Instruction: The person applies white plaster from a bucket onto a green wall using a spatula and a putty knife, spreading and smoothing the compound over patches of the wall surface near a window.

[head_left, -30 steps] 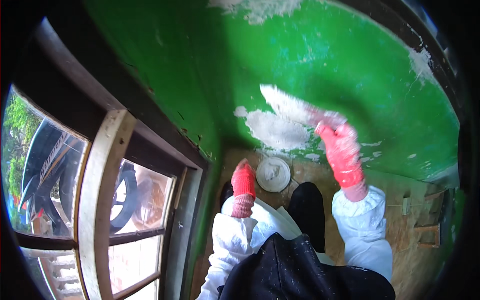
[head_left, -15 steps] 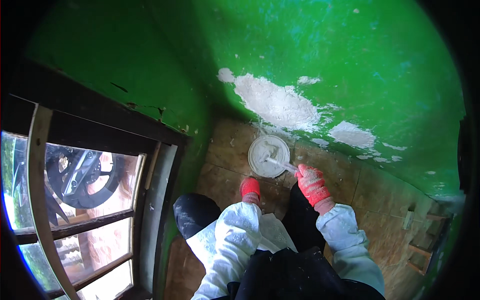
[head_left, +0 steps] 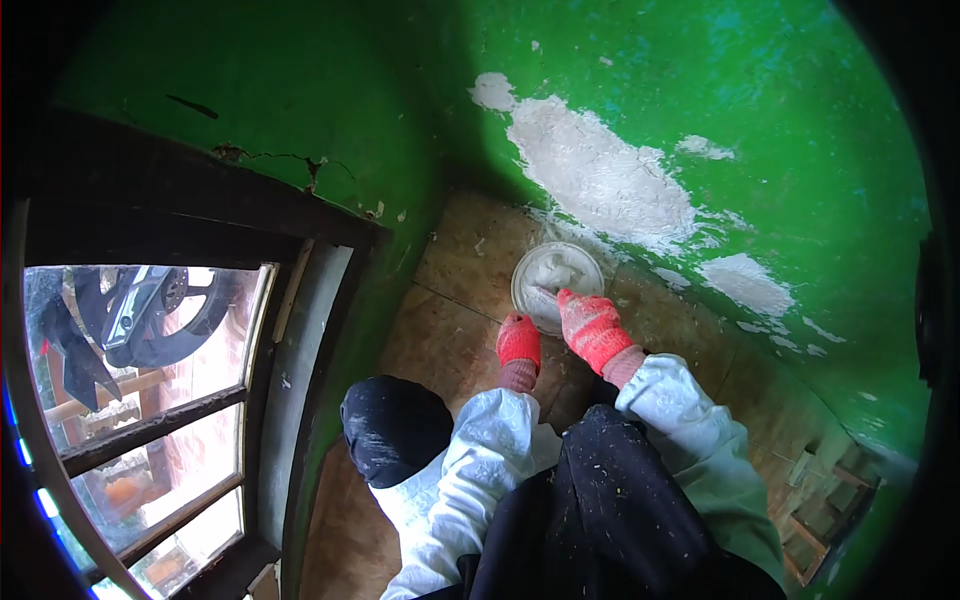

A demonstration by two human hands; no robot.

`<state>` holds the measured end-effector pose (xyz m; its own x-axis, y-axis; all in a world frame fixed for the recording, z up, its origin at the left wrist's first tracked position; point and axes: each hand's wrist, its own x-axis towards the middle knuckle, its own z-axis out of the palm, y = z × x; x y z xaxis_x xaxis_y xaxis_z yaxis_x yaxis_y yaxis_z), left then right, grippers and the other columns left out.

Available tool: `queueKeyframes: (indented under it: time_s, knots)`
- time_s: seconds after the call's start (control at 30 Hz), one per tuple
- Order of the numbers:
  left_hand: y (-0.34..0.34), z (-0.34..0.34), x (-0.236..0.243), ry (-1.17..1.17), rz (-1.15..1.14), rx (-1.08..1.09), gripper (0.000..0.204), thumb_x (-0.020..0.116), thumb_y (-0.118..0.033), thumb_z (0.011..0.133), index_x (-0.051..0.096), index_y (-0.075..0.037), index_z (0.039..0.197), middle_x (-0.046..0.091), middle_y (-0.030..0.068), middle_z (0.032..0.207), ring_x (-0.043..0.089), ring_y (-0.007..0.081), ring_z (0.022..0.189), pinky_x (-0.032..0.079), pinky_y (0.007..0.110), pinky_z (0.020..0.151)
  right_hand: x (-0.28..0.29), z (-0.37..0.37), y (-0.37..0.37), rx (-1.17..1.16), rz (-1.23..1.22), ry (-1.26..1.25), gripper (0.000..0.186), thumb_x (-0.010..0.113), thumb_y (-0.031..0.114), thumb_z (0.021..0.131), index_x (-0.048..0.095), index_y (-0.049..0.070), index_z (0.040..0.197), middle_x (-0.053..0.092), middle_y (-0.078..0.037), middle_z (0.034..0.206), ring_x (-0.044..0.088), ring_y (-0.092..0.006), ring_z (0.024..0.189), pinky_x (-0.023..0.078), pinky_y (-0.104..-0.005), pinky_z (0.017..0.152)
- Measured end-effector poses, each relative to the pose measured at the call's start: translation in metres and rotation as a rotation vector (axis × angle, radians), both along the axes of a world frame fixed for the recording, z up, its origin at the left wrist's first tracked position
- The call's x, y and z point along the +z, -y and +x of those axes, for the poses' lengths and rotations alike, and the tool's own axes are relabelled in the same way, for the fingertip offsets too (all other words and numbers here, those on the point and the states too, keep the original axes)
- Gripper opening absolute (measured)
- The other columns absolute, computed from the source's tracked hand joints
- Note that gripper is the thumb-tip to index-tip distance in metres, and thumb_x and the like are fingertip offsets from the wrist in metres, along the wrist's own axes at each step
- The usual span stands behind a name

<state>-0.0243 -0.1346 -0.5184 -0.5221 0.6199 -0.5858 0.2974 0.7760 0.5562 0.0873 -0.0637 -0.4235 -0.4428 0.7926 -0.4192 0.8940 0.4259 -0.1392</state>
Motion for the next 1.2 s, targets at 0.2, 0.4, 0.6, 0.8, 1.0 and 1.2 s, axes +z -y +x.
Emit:
queueKeyframes:
  time_s: [0.2,0.4,0.6,0.8,1.0,1.2]
  knots:
    - [0.002,-0.002,-0.003,0.065,-0.024,0.108,0.027,0.046,-0.027,0.084,0.062,-0.007,0.094,0.062,0.0198,0.093,0.059,0.0376,0.089,0.046,0.043,0.076,0.017,0.018,0.011,-0.013,0.022,-0.031,0.016,0.052,0.021,0.082,0.052,0.008,0.091,0.063,-0.014,0.076,0.063,-0.0323,0.072,0.048,-0.0467,0.06]
    - [-0.005,0.01,0.002,0.091,0.025,0.136,0.027,0.048,-0.027,0.083,0.06,-0.006,0.094,0.062,0.0199,0.091,0.059,0.0379,0.087,0.045,0.044,0.075,0.003,0.021,0.007,0.041,0.073,0.1,0.017,0.053,0.021,0.081,0.052,0.009,0.094,0.063,-0.013,0.076,0.063,-0.0316,0.068,0.048,-0.0474,0.058]
    - [-0.007,0.015,-0.006,-0.005,0.045,0.118,0.028,0.051,-0.03,0.083,0.059,-0.004,0.091,0.061,0.0211,0.087,0.059,0.0381,0.085,0.045,0.044,0.073,-0.003,0.018,-0.024,-0.015,-0.011,-0.031,0.023,0.053,0.023,0.081,0.052,0.007,0.097,0.063,-0.016,0.08,0.062,-0.0356,0.073,0.047,-0.0493,0.063]
    - [-0.009,0.012,-0.003,0.104,0.043,0.171,0.03,0.057,-0.027,0.079,0.058,-0.001,0.094,0.06,0.0242,0.094,0.056,0.0405,0.092,0.044,0.045,0.078,0.005,-0.01,-0.037,0.078,-0.116,0.038,0.027,0.051,0.027,0.082,0.052,0.008,0.101,0.064,-0.018,0.085,0.062,-0.0365,0.081,0.047,-0.0489,0.069]
    - [-0.013,0.007,0.004,0.119,0.005,0.127,0.027,0.056,-0.026,0.08,0.059,-0.003,0.094,0.061,0.0238,0.091,0.057,0.0404,0.09,0.044,0.045,0.077,-0.015,-0.001,-0.03,-0.094,-0.056,-0.055,0.036,0.053,0.032,0.081,0.052,0.006,0.104,0.063,-0.02,0.09,0.06,-0.0376,0.084,0.046,-0.0482,0.074]
    - [-0.005,0.007,-0.003,0.12,0.063,0.141,0.025,0.054,-0.024,0.081,0.06,-0.004,0.096,0.062,0.0214,0.092,0.058,0.0383,0.089,0.046,0.044,0.076,0.018,0.017,-0.029,-0.252,-0.013,-0.032,0.034,0.055,0.033,0.079,0.053,0.006,0.101,0.063,-0.018,0.087,0.06,-0.0383,0.081,0.046,-0.048,0.072]
